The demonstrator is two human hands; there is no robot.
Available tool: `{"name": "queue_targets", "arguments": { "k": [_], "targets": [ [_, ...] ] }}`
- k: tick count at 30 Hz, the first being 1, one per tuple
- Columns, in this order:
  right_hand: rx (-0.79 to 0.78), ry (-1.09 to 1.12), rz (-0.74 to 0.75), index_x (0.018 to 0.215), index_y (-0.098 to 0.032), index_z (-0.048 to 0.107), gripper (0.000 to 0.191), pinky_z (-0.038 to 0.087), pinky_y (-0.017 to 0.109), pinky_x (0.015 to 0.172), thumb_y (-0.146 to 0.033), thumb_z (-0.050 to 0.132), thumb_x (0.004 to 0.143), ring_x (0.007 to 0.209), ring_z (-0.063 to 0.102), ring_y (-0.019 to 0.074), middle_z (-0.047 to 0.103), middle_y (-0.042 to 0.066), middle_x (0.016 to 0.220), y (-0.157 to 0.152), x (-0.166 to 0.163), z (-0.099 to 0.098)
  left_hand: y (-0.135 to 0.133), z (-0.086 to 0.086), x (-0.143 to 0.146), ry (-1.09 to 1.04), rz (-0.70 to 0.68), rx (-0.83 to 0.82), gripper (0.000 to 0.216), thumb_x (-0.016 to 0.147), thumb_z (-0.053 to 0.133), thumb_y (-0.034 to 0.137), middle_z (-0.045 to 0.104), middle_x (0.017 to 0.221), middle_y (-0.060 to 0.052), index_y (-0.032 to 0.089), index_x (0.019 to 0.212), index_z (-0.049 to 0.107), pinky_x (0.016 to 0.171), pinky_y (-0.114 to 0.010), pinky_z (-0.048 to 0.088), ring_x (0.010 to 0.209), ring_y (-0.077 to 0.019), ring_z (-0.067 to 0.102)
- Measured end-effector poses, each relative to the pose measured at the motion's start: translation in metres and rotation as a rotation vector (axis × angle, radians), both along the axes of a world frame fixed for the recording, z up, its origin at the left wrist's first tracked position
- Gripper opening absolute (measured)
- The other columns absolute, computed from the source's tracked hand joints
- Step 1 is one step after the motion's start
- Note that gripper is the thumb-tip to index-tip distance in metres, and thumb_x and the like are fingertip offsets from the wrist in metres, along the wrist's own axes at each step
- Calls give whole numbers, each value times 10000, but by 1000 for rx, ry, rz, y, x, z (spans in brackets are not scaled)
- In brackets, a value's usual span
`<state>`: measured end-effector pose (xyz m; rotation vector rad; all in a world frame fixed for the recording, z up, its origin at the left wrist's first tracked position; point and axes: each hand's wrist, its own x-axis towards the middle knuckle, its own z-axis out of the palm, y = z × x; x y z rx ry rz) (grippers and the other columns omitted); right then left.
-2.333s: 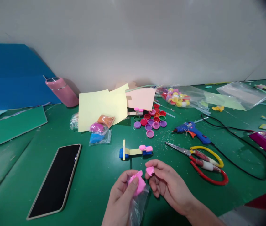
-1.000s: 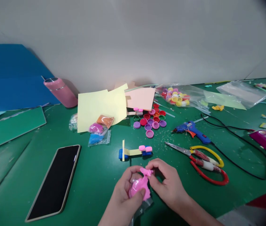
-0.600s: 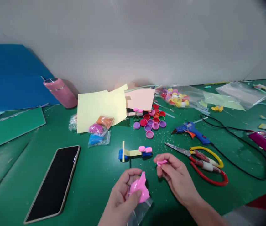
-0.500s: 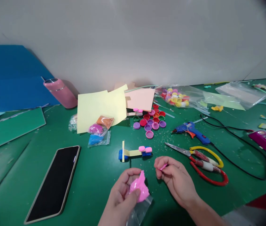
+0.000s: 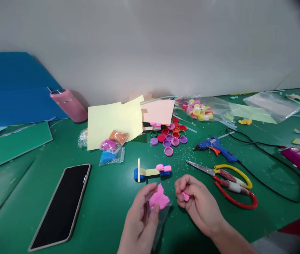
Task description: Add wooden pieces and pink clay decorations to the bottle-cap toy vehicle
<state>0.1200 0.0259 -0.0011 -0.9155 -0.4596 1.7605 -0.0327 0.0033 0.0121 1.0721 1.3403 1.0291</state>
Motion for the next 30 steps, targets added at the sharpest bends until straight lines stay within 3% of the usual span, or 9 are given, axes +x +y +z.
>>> {"name": "queue_targets", "arguments": {
  "k": [2,6,10,14,21,23,26,30],
  "targets": [
    [22,5,18,515,-158,475,108,234,204,431,-74,452,579,437,316,67,422,-35,509,1,0,-2,0,0,2,1,40,16,302,719,613,242,642,1066,-69,214,1019,595,847,-267,451,1000,-219,572],
    [50,-57,79,550,-160,480,217,202,212,429,-232,476,754,429,258,69,336,-58,477,0,-1,-3,-4,-2,9,-28,144,66,309,738,591,228,636,1051,-67,225,1046,567,812,-259,467,979,-209,581],
    [281,-532,177,838,-179,569,148,251,199,467,-288,611,746,499,318,74,365,-64,579,-3,-3,1,-8,-9,15,-28,147,85,355,727,604,232,602,1091,-77,228,1077,545,807,-275,463,945,-210,591],
    [491,-842,209,708,-168,584,129,314,212,515,-274,574,781,557,391,95,411,-35,614,-3,-5,1,-7,-13,11,-55,127,92,337,717,615,223,604,1050,-66,238,1046,542,805,-285,461,917,-209,598],
    [569,-934,195,723,-183,588,110,353,211,515,-248,549,803,565,436,101,460,-14,659,-4,-2,-1,1,-4,-6,284,37,281,105,717,597,156,584,854,-49,228,745,667,733,-269,446,836,-205,564],
    [597,-904,183,842,-200,595,65,382,219,551,-224,555,797,597,460,112,481,-9,689,-6,0,-1,2,0,-7,335,18,312,129,712,595,147,574,786,-44,232,732,690,668,-258,446,763,-198,560],
    [690,-875,168,980,-228,580,204,412,232,604,-174,558,784,658,495,129,518,4,749,-7,2,2,3,5,-5,353,26,337,149,704,592,137,566,735,-35,237,733,699,618,-247,434,706,-191,549],
    [762,-932,219,813,-200,640,112,394,220,554,-151,544,786,637,506,126,544,21,731,-6,4,4,2,6,0,294,53,343,137,731,561,134,537,676,-12,222,673,648,573,-227,403,636,-163,517]
  ]
}}
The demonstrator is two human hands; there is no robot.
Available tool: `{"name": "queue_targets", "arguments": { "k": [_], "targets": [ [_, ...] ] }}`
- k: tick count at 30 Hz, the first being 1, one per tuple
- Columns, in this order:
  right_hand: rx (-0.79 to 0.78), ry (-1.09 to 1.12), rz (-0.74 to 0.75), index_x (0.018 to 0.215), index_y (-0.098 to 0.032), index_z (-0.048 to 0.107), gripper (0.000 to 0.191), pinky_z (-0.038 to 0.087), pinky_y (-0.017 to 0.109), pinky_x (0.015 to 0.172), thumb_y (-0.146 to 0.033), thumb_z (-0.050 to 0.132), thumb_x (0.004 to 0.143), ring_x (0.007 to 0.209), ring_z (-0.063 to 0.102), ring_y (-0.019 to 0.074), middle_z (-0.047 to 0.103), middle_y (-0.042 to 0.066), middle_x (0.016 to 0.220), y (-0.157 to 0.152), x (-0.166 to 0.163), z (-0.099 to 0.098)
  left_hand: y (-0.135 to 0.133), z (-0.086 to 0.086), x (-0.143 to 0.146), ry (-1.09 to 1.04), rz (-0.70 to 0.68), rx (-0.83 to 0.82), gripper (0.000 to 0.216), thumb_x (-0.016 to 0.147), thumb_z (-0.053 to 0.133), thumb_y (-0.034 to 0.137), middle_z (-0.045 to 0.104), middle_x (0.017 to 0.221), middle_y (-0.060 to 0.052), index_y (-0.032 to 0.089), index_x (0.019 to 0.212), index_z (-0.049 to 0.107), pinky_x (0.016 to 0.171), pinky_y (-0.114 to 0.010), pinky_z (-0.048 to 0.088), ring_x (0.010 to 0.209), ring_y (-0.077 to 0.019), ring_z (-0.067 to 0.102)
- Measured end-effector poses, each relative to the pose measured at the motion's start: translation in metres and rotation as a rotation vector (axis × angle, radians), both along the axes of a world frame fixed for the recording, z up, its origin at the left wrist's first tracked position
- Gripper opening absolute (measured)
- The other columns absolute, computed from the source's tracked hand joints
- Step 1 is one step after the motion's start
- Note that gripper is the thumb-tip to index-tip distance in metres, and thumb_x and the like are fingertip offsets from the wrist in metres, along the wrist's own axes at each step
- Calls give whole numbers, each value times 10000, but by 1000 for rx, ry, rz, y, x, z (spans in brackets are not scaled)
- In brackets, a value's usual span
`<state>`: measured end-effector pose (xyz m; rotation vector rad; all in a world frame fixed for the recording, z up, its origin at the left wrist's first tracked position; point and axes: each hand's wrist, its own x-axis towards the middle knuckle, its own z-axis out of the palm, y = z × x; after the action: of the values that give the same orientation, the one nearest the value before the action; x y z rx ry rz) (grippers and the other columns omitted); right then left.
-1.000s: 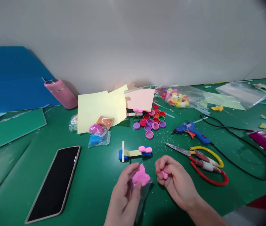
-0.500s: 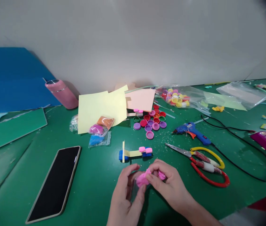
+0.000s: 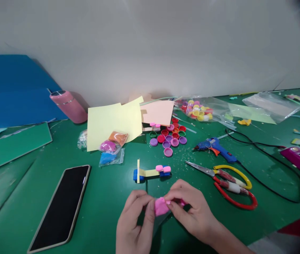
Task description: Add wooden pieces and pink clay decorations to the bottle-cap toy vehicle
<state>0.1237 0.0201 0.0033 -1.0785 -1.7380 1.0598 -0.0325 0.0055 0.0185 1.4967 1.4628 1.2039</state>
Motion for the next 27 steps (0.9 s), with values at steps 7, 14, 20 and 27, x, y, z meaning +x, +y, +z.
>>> {"name": "queue_targets", "arguments": {
  "k": [7,14,20,27],
  "targets": [
    [-120,12,32,791,-182,618,78,397,226,565,-177,540,792,646,509,129,551,27,752,-1,-1,5,-4,-4,4,-104,81,-18,133,772,525,164,491,683,6,213,653,558,550,-221,360,609,-141,480],
    [-176,2,113,793,-174,625,93,377,212,586,-209,539,807,655,489,114,525,16,759,-2,-3,8,-4,2,6,-184,47,-84,167,779,523,189,468,657,11,202,615,549,539,-222,340,597,-137,454],
    [-349,84,86,778,-166,554,85,356,205,612,-237,526,816,666,449,106,492,-13,729,2,-2,5,0,0,3,-523,-36,-338,228,745,580,246,423,629,16,164,539,529,547,-212,327,592,-121,387],
    [-572,195,251,825,-139,574,140,322,182,560,-272,554,788,617,385,83,464,-31,686,7,2,7,6,-9,-2,-761,-117,-527,192,708,629,242,443,634,21,134,569,552,497,-183,316,554,-87,366]
  ]
}}
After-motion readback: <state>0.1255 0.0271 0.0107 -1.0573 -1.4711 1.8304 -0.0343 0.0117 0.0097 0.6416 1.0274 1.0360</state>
